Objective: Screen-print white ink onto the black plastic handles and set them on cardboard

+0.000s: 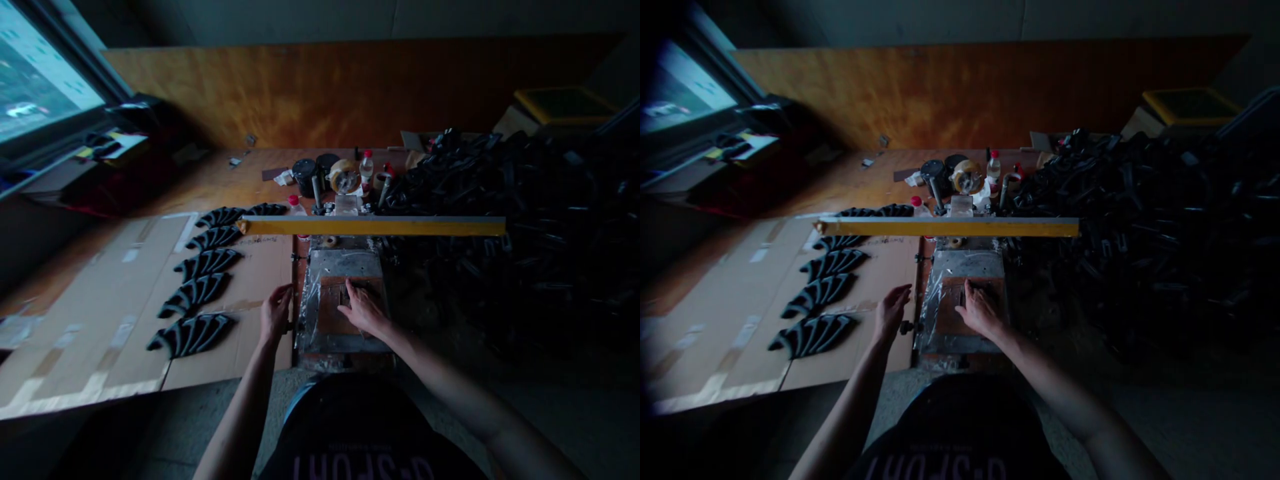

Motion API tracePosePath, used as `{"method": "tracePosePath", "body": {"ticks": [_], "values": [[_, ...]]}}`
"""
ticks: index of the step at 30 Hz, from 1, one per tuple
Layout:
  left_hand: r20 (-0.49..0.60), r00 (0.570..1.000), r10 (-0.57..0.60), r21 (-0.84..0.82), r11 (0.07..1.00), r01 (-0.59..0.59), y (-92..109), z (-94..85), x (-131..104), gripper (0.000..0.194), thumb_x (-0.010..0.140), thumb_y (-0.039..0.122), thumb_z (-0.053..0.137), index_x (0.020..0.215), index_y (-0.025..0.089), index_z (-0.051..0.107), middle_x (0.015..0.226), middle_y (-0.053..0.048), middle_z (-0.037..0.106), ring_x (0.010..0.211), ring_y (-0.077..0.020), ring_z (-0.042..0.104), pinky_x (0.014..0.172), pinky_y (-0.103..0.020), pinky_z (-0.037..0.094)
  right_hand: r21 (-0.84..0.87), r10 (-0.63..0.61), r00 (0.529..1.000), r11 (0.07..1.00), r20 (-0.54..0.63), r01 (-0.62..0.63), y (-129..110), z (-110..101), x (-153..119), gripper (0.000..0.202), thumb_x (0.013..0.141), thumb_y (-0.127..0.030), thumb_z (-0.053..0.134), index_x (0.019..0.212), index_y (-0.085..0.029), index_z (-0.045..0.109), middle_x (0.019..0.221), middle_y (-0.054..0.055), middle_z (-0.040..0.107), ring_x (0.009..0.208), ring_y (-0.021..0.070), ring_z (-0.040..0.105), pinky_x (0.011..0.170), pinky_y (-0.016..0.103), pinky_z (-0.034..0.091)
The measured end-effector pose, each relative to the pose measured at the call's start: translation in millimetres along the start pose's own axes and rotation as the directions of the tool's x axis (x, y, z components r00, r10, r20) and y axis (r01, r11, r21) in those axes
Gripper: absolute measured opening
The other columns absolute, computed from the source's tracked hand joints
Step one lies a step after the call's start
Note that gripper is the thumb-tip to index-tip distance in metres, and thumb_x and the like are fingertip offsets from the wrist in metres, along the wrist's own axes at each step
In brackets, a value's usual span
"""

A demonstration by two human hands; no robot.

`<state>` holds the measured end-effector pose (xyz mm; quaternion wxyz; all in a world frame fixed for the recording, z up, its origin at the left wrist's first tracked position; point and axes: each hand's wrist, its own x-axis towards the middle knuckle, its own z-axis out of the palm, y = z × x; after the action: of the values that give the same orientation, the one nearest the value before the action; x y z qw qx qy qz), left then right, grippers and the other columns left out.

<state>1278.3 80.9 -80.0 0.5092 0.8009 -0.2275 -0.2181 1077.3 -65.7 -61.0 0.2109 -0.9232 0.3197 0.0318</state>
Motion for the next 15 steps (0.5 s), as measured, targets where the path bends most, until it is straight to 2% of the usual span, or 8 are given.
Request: {"method": "tracePosePath", "body": {"ticks": [2, 4, 6, 8, 9, 12, 15], "values": [[-0.010, 1.000, 0.011, 0.002, 1.000, -0.011, 2.3, -2.8, 1.9, 0.053, 0.080, 0.057, 0.057, 0.110, 0.016, 0.069, 0.100, -0.010, 0.074, 0.090, -0.0220, 0.069, 0.078, -0.030, 0.052, 0.042, -0.031, 0.997, 0.999, 0.067, 0.028, 1.3, -4.2, -5.4, 0.079, 0.089, -0.038, 0.059, 0.151, -0.003, 0.025, 0.124, 0.022, 0.063, 0.113, 0.0272, 0.060, 0.098, 0.036, 0.044], [-0.021, 0.999, 0.044, -0.009, 0.999, -0.044, 9.8, -4.2, 6.1, 0.050, 0.080, 0.056, 0.058, 0.109, 0.016, 0.070, 0.100, -0.010, 0.074, 0.093, -0.0220, 0.069, 0.080, -0.030, 0.052, 0.105, -0.062, 0.993, 0.993, 0.099, 0.052, 6.3, -12.7, -7.8, 0.072, 0.090, -0.035, 0.058, 0.150, -0.006, 0.031, 0.115, 0.018, 0.068, 0.106, 0.0244, 0.064, 0.094, 0.033, 0.047], [-0.036, 0.995, 0.091, -0.055, 0.994, -0.093, 25.7, -4.0, 11.7, 0.048, 0.080, 0.055, 0.060, 0.106, 0.016, 0.070, 0.103, -0.011, 0.074, 0.095, -0.0216, 0.068, 0.082, -0.030, 0.053, 0.124, -0.094, 0.996, 0.988, 0.005, 0.093, 13.2, -20.3, -6.1, 0.056, 0.093, -0.031, 0.054, 0.145, -0.012, 0.043, 0.117, 0.014, 0.068, 0.110, 0.0229, 0.062, 0.097, 0.034, 0.046], [-0.060, 0.989, 0.138, -0.149, 0.978, -0.146, 51.4, -2.4, 16.6, 0.049, 0.081, 0.054, 0.060, 0.108, 0.015, 0.068, 0.109, -0.011, 0.072, 0.097, -0.0204, 0.068, 0.083, -0.030, 0.053, 0.078, -0.132, 0.980, 0.986, -0.149, 0.144, 21.0, -21.2, -1.8, 0.048, 0.094, -0.030, 0.052, 0.140, -0.016, 0.050, 0.134, 0.014, 0.058, 0.126, 0.0249, 0.051, 0.107, 0.038, 0.040], [-0.074, 0.984, 0.164, -0.210, 0.962, -0.176, 67.3, -1.1, 18.3, 0.049, 0.081, 0.054, 0.060, 0.110, 0.014, 0.066, 0.110, -0.011, 0.071, 0.097, -0.0195, 0.068, 0.082, -0.030, 0.054, 0.048, -0.159, 0.969, 0.984, -0.190, 0.171, 24.8, -18.3, 0.6, 0.049, 0.094, -0.028, 0.053, 0.141, -0.016, 0.049, 0.142, 0.013, 0.052, 0.134, 0.0267, 0.043, 0.112, 0.042, 0.035], [-0.131, 0.955, 0.265, -0.378, 0.878, -0.296, 118.4, 4.0, 20.1, 0.047, 0.086, 0.055, 0.056, 0.112, 0.016, 0.061, 0.101, -0.008, 0.071, 0.089, -0.0153, 0.068, 0.077, -0.028, 0.055, 0.026, -0.223, 0.966, 0.973, -0.132, 0.229, 34.6, 0.8, 6.8, 0.059, 0.092, -0.020, 0.052, 0.149, -0.014, 0.036, 0.152, 0.012, 0.040, 0.143, 0.0277, 0.030, 0.116, 0.049, 0.027], [-0.195, 0.910, 0.367, -0.429, 0.802, -0.415, 158.5, 9.8, 21.3, 0.040, 0.089, 0.058, 0.050, 0.094, 0.019, 0.059, 0.077, -0.001, 0.065, 0.066, -0.0102, 0.062, 0.064, -0.023, 0.053, 0.044, -0.233, 0.968, 0.970, -0.098, 0.238, 38.7, 23.8, 11.2, 0.056, 0.095, -0.015, 0.042, 0.150, -0.013, 0.034, 0.154, 0.010, 0.037, 0.146, 0.0254, 0.024, 0.117, 0.048, 0.028]]}}
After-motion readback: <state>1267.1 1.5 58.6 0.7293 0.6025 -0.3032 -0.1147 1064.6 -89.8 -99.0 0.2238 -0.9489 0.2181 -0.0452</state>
